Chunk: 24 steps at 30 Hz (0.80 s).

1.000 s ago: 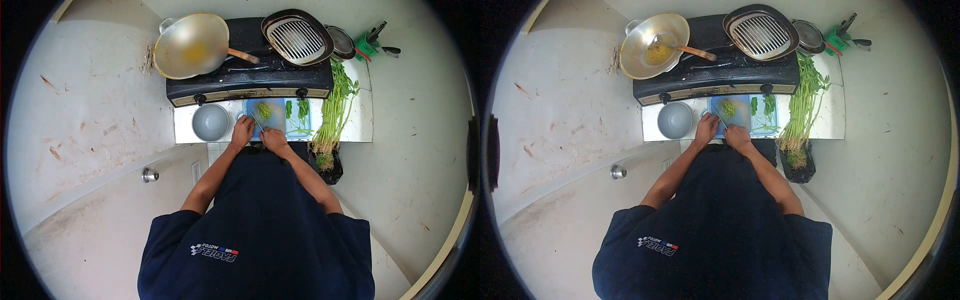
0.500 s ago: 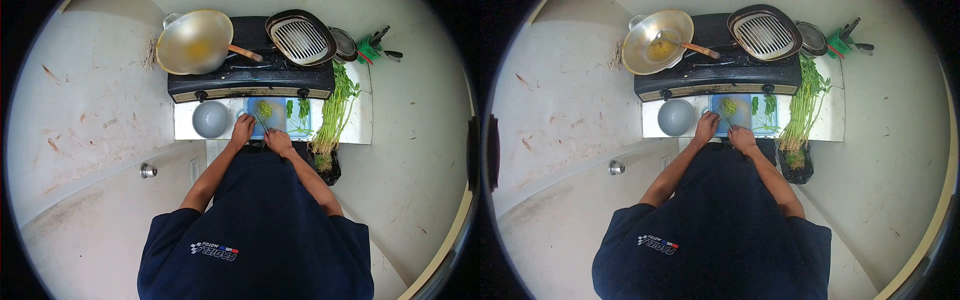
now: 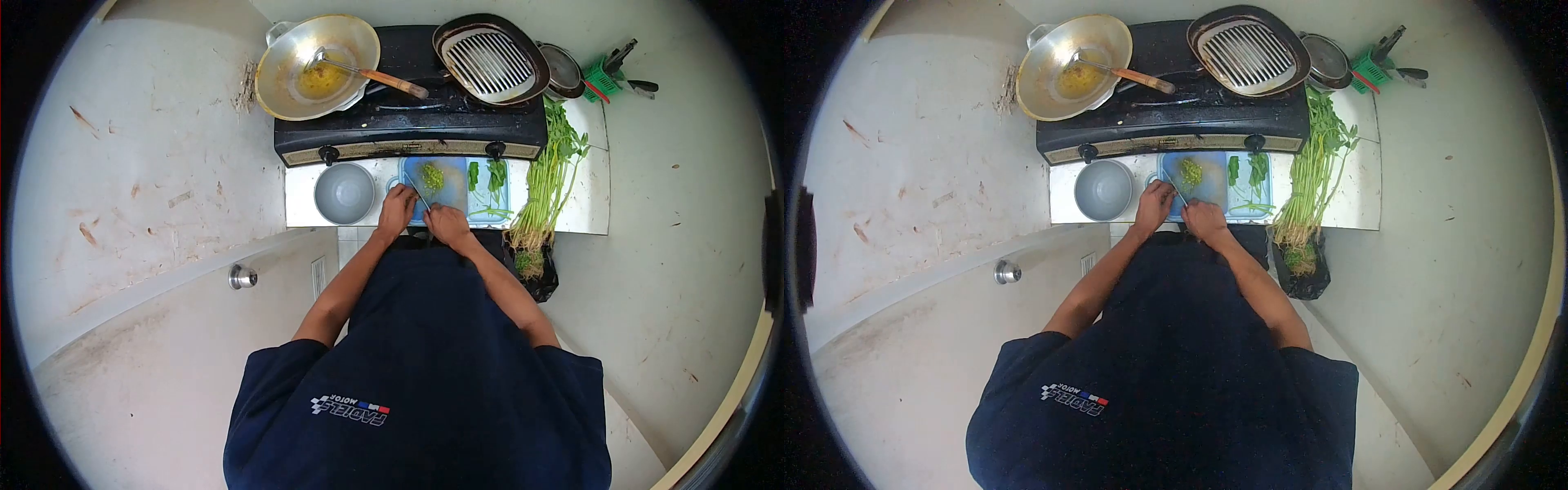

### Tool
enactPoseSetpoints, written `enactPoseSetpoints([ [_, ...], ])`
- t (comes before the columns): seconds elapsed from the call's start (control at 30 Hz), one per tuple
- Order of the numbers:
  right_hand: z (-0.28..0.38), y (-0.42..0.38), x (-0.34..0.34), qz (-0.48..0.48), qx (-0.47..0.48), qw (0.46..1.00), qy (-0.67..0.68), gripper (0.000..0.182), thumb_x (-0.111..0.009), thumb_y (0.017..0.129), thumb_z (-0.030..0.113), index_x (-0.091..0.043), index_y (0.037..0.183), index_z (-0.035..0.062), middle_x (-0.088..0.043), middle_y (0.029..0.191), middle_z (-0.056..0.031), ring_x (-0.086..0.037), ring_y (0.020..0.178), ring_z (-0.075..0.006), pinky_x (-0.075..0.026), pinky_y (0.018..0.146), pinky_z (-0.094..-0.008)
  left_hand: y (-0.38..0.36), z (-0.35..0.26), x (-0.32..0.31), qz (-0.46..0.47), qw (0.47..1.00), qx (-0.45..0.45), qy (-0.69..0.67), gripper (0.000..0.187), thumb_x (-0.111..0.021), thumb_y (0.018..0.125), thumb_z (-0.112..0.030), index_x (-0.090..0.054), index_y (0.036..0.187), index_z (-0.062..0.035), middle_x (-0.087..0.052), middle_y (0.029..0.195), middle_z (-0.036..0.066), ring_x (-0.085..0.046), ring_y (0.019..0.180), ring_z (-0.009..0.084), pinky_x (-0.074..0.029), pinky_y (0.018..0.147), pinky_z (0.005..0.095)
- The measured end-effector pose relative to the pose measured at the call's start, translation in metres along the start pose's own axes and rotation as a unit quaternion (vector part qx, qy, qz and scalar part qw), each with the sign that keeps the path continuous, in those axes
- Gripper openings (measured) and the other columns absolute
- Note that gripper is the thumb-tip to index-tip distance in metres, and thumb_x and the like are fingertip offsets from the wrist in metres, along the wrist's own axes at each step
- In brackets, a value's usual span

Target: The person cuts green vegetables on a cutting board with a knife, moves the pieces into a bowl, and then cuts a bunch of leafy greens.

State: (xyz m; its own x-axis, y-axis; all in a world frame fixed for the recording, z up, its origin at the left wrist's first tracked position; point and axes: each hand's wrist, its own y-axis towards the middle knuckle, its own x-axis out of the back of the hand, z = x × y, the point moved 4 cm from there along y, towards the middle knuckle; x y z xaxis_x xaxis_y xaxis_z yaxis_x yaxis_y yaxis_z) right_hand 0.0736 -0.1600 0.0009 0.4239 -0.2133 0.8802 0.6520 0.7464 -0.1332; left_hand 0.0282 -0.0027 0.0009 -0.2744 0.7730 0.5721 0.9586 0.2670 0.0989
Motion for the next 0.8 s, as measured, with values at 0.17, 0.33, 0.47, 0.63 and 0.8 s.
enactPoseSetpoints([
  [0.17, -0.004, -0.006, -0.004, 0.029, -0.020, 0.999, -0.010, 0.040, -0.052, 0.103, 0.033, -0.066, 0.088, -0.0012, -0.071, 0.074, -0.0235, -0.073, 0.071, -0.0397, -0.059, 0.068, -0.0485, -0.001, 0.005, -0.002, 0.005, 0.999, 0.038, -0.030, 0.008, -0.069, 0.090, -0.003, -0.070, 0.098, 0.0009, -0.062, 0.093, 0.018, -0.063, 0.087, 0.0398, -0.051, 0.078, 0.0474],
  [0.33, -0.003, -0.014, 0.005, 0.093, -0.051, 0.994, -0.021, 0.040, -0.051, 0.104, 0.034, -0.068, 0.092, -0.0007, -0.074, 0.081, -0.0230, -0.075, 0.078, -0.0389, -0.059, 0.073, -0.0486, -0.001, 0.004, -0.001, 0.014, 0.999, 0.040, -0.027, 0.012, -0.070, 0.088, -0.003, -0.070, 0.100, 0.0006, -0.062, 0.093, 0.018, -0.063, 0.087, 0.0387, -0.052, 0.078, 0.0466],
  [0.47, 0.002, -0.003, 0.009, 0.079, -0.043, 0.996, -0.006, 0.040, -0.051, 0.104, 0.033, -0.068, 0.092, -0.0012, -0.074, 0.082, -0.0232, -0.074, 0.079, -0.0393, -0.059, 0.074, -0.0491, -0.002, 0.005, 0.000, 0.025, 0.999, 0.023, -0.035, 0.020, -0.069, 0.083, -0.001, -0.069, 0.102, 0.0003, -0.063, 0.096, 0.018, -0.064, 0.089, 0.0389, -0.053, 0.080, 0.0463],
  [0.63, 0.003, -0.003, 0.011, 0.072, -0.036, 0.997, 0.000, 0.039, -0.051, 0.104, 0.032, -0.068, 0.093, -0.0019, -0.073, 0.082, -0.0239, -0.074, 0.078, -0.0400, -0.059, 0.075, -0.0495, -0.004, 0.008, -0.002, 0.035, 0.997, 0.049, -0.042, 0.022, -0.069, 0.081, 0.000, -0.068, 0.103, 0.0009, -0.061, 0.098, 0.019, -0.063, 0.091, 0.0404, -0.053, 0.082, 0.0468],
  [0.8, -0.002, -0.016, 0.009, 0.098, -0.057, 0.994, -0.001, 0.038, -0.051, 0.104, 0.032, -0.067, 0.093, -0.0017, -0.073, 0.080, -0.0241, -0.074, 0.077, -0.0403, -0.058, 0.075, -0.0497, -0.006, 0.011, -0.003, 0.022, 0.999, 0.029, -0.028, 0.021, -0.068, 0.082, 0.000, -0.068, 0.103, 0.0013, -0.061, 0.097, 0.019, -0.062, 0.092, 0.0406, -0.052, 0.082, 0.0470],
])
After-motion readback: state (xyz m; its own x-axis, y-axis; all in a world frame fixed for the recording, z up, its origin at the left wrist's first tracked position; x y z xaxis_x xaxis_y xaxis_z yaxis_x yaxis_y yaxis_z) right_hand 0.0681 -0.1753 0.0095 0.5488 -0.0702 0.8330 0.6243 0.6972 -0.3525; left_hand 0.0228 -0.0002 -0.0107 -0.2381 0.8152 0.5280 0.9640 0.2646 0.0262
